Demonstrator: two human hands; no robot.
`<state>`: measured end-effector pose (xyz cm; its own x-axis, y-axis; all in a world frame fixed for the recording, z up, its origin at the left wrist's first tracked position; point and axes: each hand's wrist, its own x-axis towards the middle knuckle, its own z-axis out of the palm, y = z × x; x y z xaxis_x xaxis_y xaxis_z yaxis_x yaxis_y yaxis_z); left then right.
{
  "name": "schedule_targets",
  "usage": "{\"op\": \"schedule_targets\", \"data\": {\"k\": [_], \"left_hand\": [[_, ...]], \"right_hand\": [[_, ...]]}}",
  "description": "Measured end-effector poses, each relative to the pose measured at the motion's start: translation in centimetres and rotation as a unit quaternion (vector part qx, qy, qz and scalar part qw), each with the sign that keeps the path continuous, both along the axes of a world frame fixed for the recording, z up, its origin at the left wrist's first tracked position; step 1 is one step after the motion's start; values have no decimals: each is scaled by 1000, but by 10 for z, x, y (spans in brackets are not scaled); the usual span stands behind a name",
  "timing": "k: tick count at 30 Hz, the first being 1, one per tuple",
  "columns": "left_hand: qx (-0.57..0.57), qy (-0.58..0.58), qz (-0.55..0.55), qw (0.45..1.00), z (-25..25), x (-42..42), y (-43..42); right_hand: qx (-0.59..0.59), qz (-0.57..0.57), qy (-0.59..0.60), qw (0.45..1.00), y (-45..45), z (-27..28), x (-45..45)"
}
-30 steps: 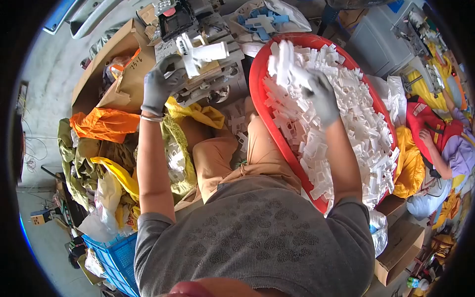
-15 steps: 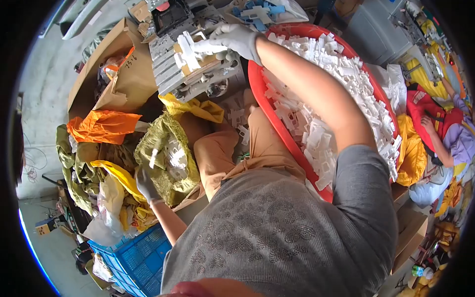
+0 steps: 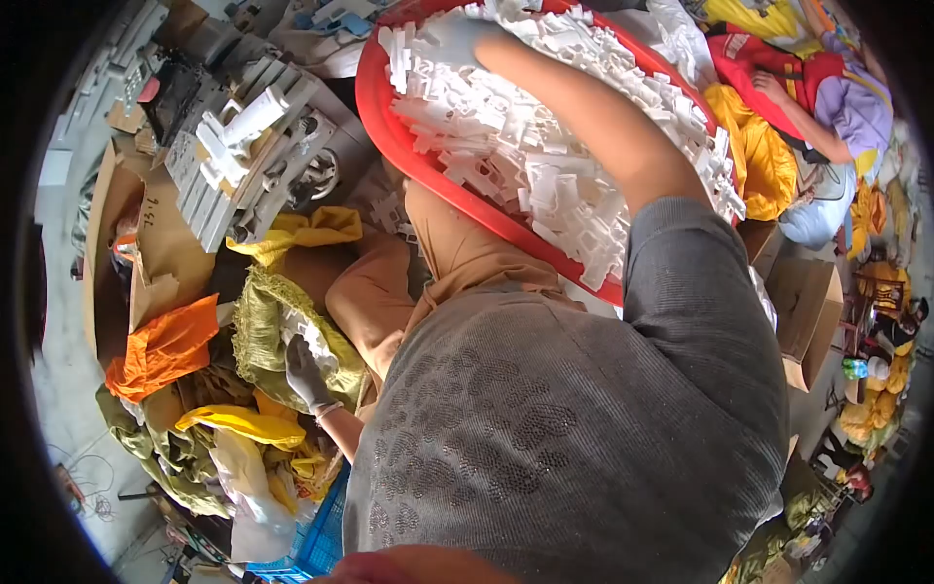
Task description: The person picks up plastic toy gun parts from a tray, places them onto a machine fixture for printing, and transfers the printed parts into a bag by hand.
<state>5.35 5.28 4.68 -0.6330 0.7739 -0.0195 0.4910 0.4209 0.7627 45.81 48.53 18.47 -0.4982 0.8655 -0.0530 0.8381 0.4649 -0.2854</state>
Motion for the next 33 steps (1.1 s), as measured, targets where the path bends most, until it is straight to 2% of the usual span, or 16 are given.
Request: {"op": "schedule_targets", "data": {"k": [1,2,5,6,8,11,13,16,18,20,23,24,26,27,29,33], "left_hand": [[-16,4,10,1000,3,8,2],[-26,11,33,999,7,10,2],[-58,103,-10,993,3,14,2],[-64,106,-14,992,11,23,6],[-80,90,-33,992,16,30,12],[-67,83,-55,993,9,39,20],[-56,69,-67,994,5,44,24],[-46,31,-78,995,10,60,36],[-48,22,-96,994,10,62,33],[-53,51,-104,992,11,60,28],[-118,142,-117,976,16,60,20],[-86,108,-109,984,3,53,12],[-66,63,-103,990,-13,45,1],[-76,56,-103,990,-16,45,-2],[-85,50,-123,987,-16,48,0],[-101,38,-121,987,-1,61,12]], "right_hand": [[-28,-46,-142,988,1,-50,30],[9,-41,-190,981,1,-99,58],[86,-173,-143,971,-32,-181,119],[58,-240,-158,956,-53,-169,117],[186,-249,-194,930,-74,-197,125],[69,-254,-198,944,-96,-162,91],[94,-146,-198,965,-112,-200,79],[52,-90,-148,984,-138,-183,42],[66,-3,-77,995,-146,-187,33],[16,-27,33,999,-143,-147,28],[47,-94,333,937,-127,-131,47],[-39,-161,355,920,-125,-113,54],[-280,-222,452,818,-115,-94,76],[-263,-226,441,828,-102,-118,94],[-31,-281,150,947,-81,-154,123],[-41,-306,189,932,-103,-140,140]]}}
